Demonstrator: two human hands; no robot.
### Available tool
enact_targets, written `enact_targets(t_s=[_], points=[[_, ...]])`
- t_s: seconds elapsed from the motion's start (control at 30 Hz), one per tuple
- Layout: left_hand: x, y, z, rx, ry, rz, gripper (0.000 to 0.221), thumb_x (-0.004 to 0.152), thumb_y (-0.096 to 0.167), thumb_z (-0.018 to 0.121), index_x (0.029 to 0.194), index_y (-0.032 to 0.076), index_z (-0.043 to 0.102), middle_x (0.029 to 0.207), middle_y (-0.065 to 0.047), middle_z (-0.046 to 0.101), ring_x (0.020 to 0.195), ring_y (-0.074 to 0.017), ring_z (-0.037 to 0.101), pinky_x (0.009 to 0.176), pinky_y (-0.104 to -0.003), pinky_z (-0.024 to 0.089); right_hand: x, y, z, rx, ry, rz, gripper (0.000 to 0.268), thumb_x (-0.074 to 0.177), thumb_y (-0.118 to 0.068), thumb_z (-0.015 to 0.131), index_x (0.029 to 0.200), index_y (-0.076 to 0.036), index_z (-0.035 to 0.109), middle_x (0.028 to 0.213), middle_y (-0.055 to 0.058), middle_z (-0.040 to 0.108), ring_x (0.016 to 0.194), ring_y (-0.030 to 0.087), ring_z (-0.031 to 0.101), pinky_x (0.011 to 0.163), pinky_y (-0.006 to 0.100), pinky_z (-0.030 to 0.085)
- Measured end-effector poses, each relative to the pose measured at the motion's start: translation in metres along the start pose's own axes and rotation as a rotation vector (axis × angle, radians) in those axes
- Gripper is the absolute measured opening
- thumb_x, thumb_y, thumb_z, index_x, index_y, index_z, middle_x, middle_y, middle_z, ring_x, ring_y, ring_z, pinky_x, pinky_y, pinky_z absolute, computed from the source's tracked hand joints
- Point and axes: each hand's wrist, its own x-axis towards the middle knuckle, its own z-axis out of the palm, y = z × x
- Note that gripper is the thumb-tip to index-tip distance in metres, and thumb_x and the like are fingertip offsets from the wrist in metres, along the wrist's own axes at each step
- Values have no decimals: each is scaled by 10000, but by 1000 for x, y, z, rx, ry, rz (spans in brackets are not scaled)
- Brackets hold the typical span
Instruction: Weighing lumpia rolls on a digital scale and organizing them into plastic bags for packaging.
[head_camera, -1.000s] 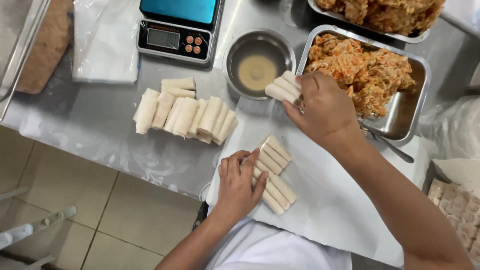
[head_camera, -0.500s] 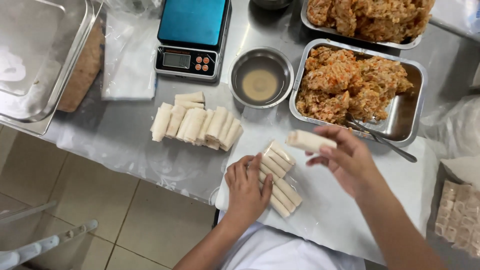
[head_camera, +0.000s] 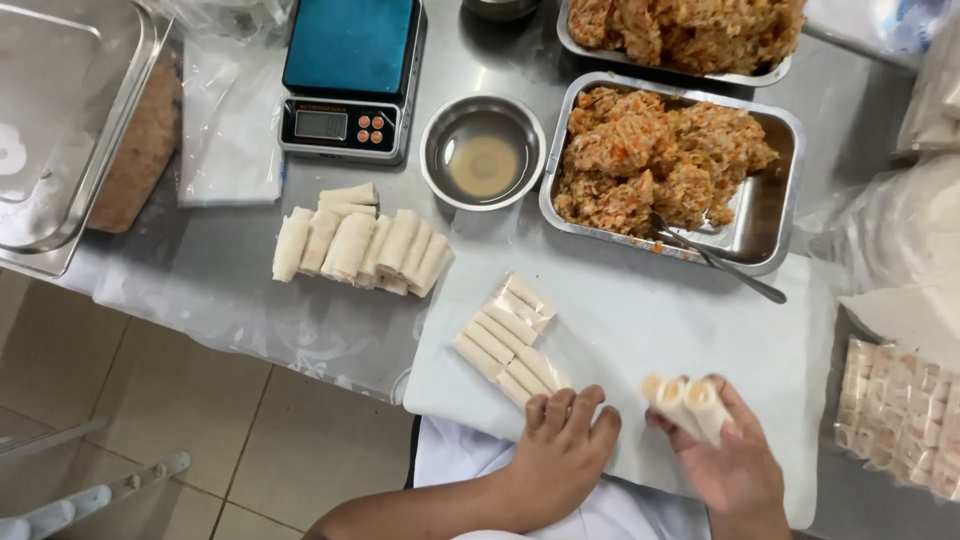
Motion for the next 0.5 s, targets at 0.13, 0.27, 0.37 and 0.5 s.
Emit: enact_targets(t_s=[0.13, 0.27, 0.37, 0.5], points=[[-3, 0, 0, 36, -46, -17, 130, 840, 77, 549, 943, 138, 599, 1125, -87, 567, 919, -276, 508, 803, -402, 359, -21, 0, -1, -50, -79, 49, 452, 937, -292, 845, 1173, -36, 557, 1211, 206, 597, 1089, 373, 607, 945, 493, 486], [-10, -3, -2, -37, -139, -7, 139, 824, 58, 516, 952, 96, 557, 1014, -127, 533, 839, -315, 488, 756, -421, 351, -40, 4, 15, -76, -99, 73, 487, 908, -203, 908, 1184, -6, 559, 1238, 254, 634, 1089, 367, 653, 917, 475, 537], [-6, -8, 2, -79, -140, -29, 73, 785, 115, 537, 851, 121, 507, 893, -102, 528, 794, -324, 477, 713, -439, 343, -52, 6, 18, -94, -53, 171, 466, 875, -173, 896, 1157, -12, 563, 1220, 251, 627, 1091, 357, 659, 929, 456, 518], [-8, -9, -3, -152, -78, -90, 95, 822, 126, 612, 838, 119, 518, 868, -84, 530, 786, -304, 460, 689, -441, 301, -69, 16, -20, -562, 121, 35, 676, 773, -318, 878, 1287, 31, 612, 1250, 190, 711, 1142, 296, 697, 934, 447, 569]])
